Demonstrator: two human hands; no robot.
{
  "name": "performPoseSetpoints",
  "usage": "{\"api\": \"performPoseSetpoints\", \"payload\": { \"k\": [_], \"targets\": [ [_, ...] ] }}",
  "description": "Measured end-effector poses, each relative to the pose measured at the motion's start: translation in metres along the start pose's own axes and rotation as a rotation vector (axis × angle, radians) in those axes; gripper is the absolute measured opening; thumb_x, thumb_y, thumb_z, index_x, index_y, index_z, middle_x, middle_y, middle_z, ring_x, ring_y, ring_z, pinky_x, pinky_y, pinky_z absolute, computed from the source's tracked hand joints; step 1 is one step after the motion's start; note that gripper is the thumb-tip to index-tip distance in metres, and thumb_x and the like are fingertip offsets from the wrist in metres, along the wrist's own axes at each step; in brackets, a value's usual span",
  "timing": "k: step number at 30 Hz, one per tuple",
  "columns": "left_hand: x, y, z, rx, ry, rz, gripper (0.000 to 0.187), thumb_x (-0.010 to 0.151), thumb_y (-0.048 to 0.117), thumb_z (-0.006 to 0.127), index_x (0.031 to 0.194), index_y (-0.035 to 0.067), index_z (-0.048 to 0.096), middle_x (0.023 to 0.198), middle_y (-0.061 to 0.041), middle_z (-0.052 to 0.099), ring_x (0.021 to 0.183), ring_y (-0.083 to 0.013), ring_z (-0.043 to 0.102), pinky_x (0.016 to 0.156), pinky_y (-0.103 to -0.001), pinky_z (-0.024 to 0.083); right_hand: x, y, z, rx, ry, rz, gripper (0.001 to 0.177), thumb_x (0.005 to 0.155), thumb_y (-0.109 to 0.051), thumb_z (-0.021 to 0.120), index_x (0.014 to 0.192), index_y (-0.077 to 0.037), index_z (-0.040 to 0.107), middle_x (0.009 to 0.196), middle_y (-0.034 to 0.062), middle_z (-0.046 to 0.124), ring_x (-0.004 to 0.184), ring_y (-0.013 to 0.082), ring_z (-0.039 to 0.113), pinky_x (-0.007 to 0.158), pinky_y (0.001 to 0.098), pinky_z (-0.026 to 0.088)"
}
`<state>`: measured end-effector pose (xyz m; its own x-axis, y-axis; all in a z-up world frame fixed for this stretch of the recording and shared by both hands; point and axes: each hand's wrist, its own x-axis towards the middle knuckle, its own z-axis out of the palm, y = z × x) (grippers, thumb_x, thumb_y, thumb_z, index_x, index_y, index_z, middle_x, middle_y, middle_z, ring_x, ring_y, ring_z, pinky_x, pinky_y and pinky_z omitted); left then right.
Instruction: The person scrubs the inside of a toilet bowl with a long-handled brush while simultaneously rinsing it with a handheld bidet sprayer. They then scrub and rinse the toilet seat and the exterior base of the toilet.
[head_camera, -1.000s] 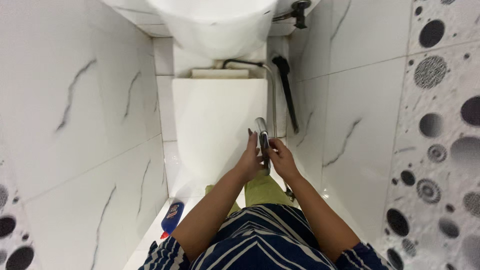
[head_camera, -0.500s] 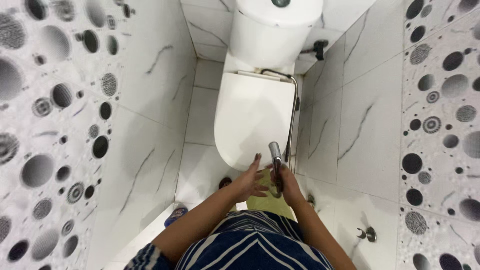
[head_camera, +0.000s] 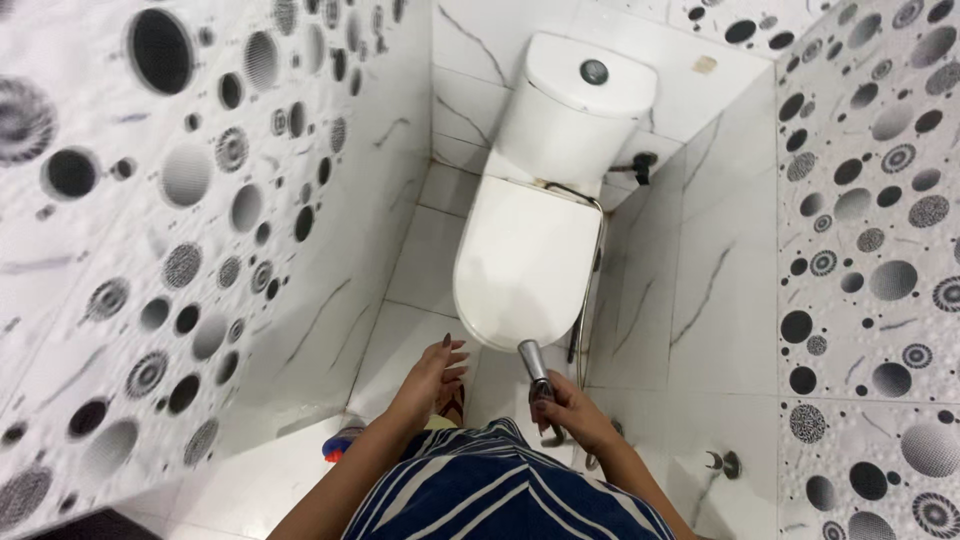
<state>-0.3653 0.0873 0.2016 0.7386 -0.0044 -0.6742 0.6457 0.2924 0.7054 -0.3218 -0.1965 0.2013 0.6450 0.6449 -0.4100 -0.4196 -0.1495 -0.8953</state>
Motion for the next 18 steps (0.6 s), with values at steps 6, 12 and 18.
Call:
{"api": "performPoseSetpoints", "payload": {
  "k": [6,12,18],
  "targets": [
    [-0.069,-0.054,-0.021,0.034,0.093,0.084,0.062,0.098,0.056,0.043,0.142,0.012,0.052,0.145,-0.015,0.059,0.135,-0.03,0.056,0.111,-0.042,0.044,-0.03,0.026,0.036,-0.13,0.026,0.012,0.019,0.095,-0.029,0.063,0.105,-0.015,0.056,0.068,-0.0025,0.05,0.053,0.0071,0.045,0.047,0.0229,0.04],
    [-0.131,-0.144,-0.027,-0.054,0.125,0.226,0.05,0.099,0.044,0.054,0.134,0.008,0.058,0.133,-0.009,0.068,0.121,-0.0224,0.066,0.103,-0.038,0.049,-0.089,0.114,0.074,-0.038,0.052,-0.022,0.025,0.098,-0.032,0.063,0.105,-0.01,0.052,0.07,-0.0041,0.048,0.056,0.0062,0.043,0.048,0.0233,0.036],
    [-0.235,-0.23,-0.046,0.24,0.228,0.361,0.034,0.099,0.024,0.059,0.128,0.007,0.063,0.119,-0.008,0.073,0.109,-0.0174,0.068,0.095,-0.031,0.053,-0.142,0.158,0.113,-0.031,0.078,-0.256,0.022,0.097,-0.031,0.061,0.107,-0.012,0.053,0.07,-0.0039,0.051,0.057,0.0048,0.045,0.049,0.0225,0.038]
  ]
}}
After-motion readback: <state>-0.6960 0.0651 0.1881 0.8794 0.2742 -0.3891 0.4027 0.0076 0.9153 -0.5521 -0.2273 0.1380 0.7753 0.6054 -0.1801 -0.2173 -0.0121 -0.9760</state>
